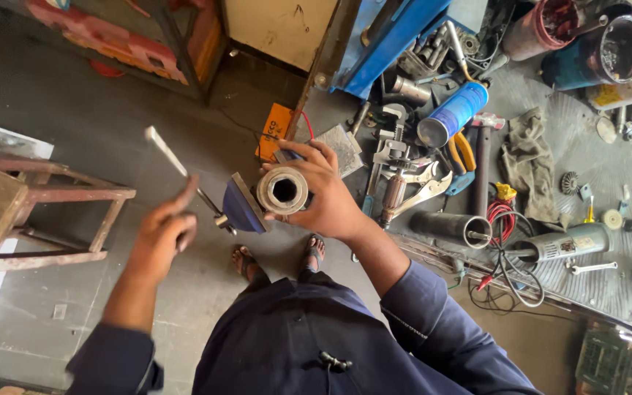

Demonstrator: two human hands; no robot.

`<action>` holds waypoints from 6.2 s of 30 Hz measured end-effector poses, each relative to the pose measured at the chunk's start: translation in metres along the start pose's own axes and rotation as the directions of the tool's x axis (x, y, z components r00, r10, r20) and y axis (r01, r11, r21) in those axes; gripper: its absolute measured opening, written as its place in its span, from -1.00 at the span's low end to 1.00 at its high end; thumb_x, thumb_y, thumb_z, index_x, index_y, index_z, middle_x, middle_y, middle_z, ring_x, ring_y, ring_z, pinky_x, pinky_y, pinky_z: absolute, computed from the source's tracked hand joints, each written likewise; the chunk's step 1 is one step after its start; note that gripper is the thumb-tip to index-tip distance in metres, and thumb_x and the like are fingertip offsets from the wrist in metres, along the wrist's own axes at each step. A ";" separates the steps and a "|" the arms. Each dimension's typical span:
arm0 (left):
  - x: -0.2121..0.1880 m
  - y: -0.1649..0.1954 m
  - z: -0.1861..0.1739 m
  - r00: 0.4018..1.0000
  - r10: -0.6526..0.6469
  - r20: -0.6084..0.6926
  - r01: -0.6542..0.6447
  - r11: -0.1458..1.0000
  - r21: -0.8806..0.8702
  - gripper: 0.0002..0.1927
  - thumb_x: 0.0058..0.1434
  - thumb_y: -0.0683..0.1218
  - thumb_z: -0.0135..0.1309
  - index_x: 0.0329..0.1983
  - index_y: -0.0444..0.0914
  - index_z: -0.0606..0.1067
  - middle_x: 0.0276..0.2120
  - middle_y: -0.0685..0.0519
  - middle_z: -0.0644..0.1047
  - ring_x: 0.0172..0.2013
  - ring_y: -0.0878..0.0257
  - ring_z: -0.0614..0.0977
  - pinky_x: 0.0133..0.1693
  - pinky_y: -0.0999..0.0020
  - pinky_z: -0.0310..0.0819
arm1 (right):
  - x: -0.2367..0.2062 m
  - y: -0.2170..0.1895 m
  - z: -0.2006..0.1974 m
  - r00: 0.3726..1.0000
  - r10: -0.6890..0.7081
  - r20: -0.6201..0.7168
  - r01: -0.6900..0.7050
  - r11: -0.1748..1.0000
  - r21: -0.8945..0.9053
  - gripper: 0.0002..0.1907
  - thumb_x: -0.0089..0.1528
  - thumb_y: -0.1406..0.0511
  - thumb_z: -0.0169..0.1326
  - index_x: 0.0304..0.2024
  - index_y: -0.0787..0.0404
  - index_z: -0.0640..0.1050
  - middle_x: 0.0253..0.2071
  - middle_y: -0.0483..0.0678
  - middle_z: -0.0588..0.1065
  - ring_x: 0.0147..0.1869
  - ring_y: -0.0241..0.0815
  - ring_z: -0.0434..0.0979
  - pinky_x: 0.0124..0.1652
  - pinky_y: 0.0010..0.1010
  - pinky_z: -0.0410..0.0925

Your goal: The person disassembles and reassembles a power tool (angle grinder) at a cluttered workbench. They remove the armature and gear components, wipe parts with a cloth, fit the gear wheel onto the armature shaft, and use a screwdriver while working over the bench and near a bench vise.

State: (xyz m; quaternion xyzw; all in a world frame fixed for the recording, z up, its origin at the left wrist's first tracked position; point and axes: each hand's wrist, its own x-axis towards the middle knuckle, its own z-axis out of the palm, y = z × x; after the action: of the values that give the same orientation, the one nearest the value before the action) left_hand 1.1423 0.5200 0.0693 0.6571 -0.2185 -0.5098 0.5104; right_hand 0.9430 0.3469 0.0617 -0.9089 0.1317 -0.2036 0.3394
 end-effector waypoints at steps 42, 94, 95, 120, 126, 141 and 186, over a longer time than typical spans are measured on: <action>-0.039 -0.071 0.119 0.983 -0.081 -0.165 0.111 0.977 0.182 -0.67 0.36 -0.18 -0.07 0.15 -0.27 0.54 -0.51 0.05 0.52 -0.50 0.35 0.47 -0.43 0.42 0.36 | -0.202 0.151 -0.275 0.130 0.642 -0.756 -0.870 0.440 0.224 -0.62 0.19 0.13 0.35 -0.17 0.34 0.70 -0.35 0.06 0.57 -0.30 -0.14 0.49 -0.24 -0.33 0.31; -0.078 -0.026 0.255 0.757 0.644 -0.107 -0.556 0.722 0.412 -0.47 -0.10 -0.09 0.47 -0.07 -0.28 0.52 -0.25 -0.01 0.63 -0.28 0.20 0.68 -0.20 0.31 0.56 | -0.201 0.000 -0.117 0.994 0.107 0.019 -0.106 0.914 0.392 -0.29 0.15 0.19 0.35 0.26 0.37 0.43 0.21 0.17 0.42 0.29 0.10 0.45 0.25 -0.17 0.31; -0.081 -0.032 0.247 0.756 0.641 -0.133 -0.538 0.724 0.432 -0.47 -0.11 -0.10 0.46 -0.08 -0.29 0.51 -0.24 -0.01 0.63 -0.25 0.19 0.68 -0.19 0.31 0.56 | -0.190 -0.005 -0.108 0.996 0.082 0.047 -0.094 0.905 0.415 -0.32 0.17 0.19 0.35 0.25 0.35 0.46 0.28 0.18 0.40 0.38 0.12 0.43 0.31 -0.15 0.27; -0.001 -0.035 0.092 0.666 0.739 0.101 -0.546 0.390 0.741 -0.12 -0.21 0.21 0.48 0.16 -0.19 0.44 0.30 -0.11 0.32 0.33 -0.14 0.27 0.33 -0.33 -0.09 | -0.060 0.007 0.046 0.967 0.232 -0.108 -0.195 0.941 0.278 -0.58 0.09 0.48 0.16 0.03 0.31 0.54 0.10 0.19 0.53 0.21 0.25 0.51 0.17 -0.12 0.38; 0.016 -0.053 0.100 0.661 0.748 0.063 -0.512 0.388 0.767 -0.23 -0.08 0.24 0.47 0.14 -0.12 0.47 0.33 -0.06 0.31 0.38 -0.12 0.26 0.38 -0.35 -0.21 | -0.047 0.007 0.055 0.908 0.409 -0.092 -0.353 0.865 0.358 -0.60 0.13 0.49 0.15 0.04 0.26 0.56 0.02 0.13 0.56 0.13 0.19 0.59 0.09 -0.19 0.44; 0.018 -0.074 0.093 0.716 0.697 0.047 -0.487 0.450 0.748 -0.24 -0.10 0.13 0.49 0.18 -0.12 0.48 0.41 -0.04 0.27 0.44 -0.14 0.17 0.41 -0.40 -0.33 | -0.047 -0.004 0.077 0.845 0.462 -0.269 -0.362 0.865 0.346 -0.41 0.11 0.39 0.29 0.18 0.30 0.44 0.01 0.13 0.56 0.08 0.13 0.64 0.00 -0.22 0.47; 0.005 -0.074 0.078 0.857 0.394 0.333 -0.503 0.780 0.373 -0.26 0.48 0.36 -0.36 0.13 -0.25 0.61 -0.41 0.01 0.58 -0.44 0.19 0.55 -0.29 0.36 0.44 | -0.066 0.039 0.083 0.848 0.440 -0.295 -0.441 0.895 0.069 -0.49 -0.06 0.37 0.39 -0.05 0.18 0.56 -0.12 0.07 0.44 -0.16 0.21 0.55 -0.25 -0.11 0.42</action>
State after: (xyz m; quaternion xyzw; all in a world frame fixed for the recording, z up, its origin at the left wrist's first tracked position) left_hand 1.0579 0.5092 0.0039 0.6191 -0.5398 -0.3828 0.4228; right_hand 0.9190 0.3899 -0.0398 -0.8126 0.3870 -0.2569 0.3520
